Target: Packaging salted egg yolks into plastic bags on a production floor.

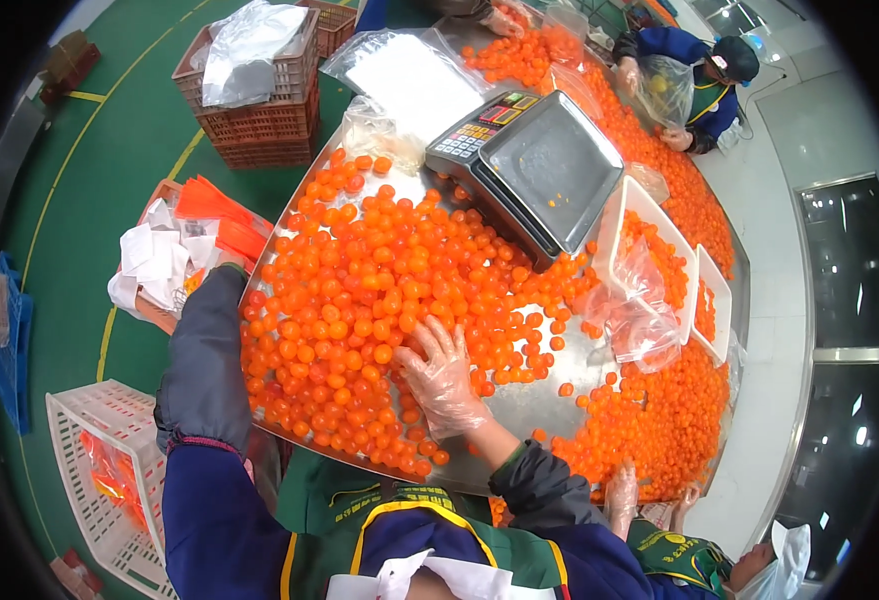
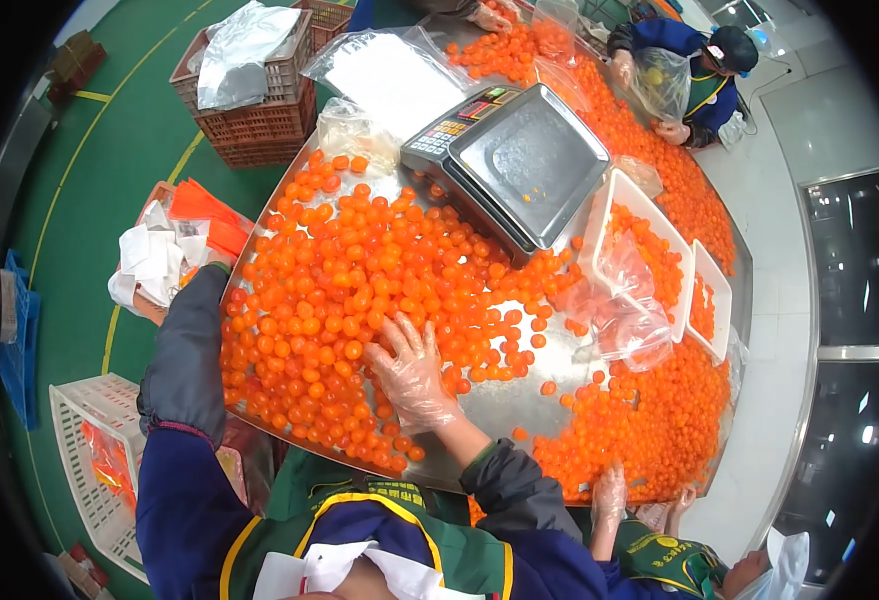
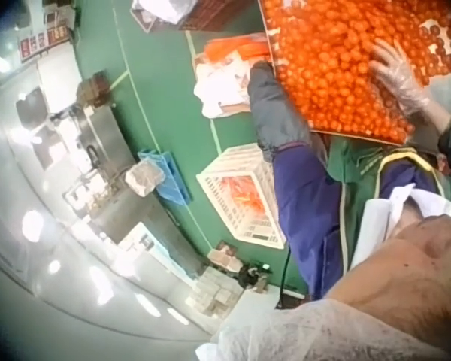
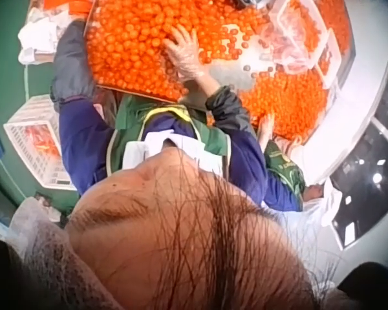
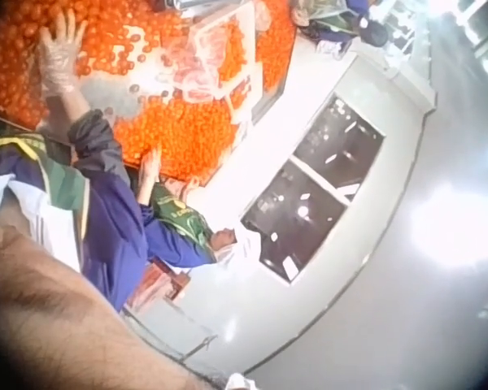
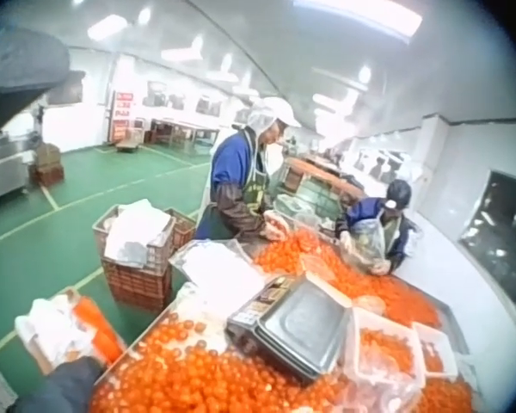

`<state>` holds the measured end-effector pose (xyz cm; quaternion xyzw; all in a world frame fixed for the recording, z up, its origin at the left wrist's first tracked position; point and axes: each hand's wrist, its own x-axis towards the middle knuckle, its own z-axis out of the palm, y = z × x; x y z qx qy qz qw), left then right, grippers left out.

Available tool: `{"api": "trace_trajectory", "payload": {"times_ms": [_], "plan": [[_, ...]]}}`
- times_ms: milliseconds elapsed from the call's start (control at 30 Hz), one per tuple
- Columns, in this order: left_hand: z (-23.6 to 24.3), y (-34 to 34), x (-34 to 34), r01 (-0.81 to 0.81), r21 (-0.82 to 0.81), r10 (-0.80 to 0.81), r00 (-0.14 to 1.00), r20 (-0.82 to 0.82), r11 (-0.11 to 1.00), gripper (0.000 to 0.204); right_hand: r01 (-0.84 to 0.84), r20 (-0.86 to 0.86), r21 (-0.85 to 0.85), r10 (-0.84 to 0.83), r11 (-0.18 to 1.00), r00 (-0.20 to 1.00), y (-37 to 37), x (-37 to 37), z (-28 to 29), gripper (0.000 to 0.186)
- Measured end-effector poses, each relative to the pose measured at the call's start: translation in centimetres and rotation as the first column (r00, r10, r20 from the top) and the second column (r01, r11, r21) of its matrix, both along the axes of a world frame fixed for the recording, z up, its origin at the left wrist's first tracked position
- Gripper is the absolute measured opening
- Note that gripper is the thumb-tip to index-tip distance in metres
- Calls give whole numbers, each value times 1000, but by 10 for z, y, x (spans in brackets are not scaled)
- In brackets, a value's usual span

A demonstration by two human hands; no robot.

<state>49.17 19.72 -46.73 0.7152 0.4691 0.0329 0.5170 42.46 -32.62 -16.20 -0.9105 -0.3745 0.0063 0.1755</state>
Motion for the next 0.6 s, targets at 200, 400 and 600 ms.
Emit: {"api": "trace_trajectory", "payload": {"times_ms": [200,400,600], "plan": [[23,-7,-20,-208,-7,208,978,21,978,42,84,-43,166,-78,983,996,-26,-22,16,42],[47,34,-55,-142,208,110,982,156,968,37,448,-129,347,-431,824,893,-90,-34,20,22],[77,45,-80,-314,-270,400,834,379,910,21,757,-488,368,-581,540,651,-126,-69,12,22]]}}
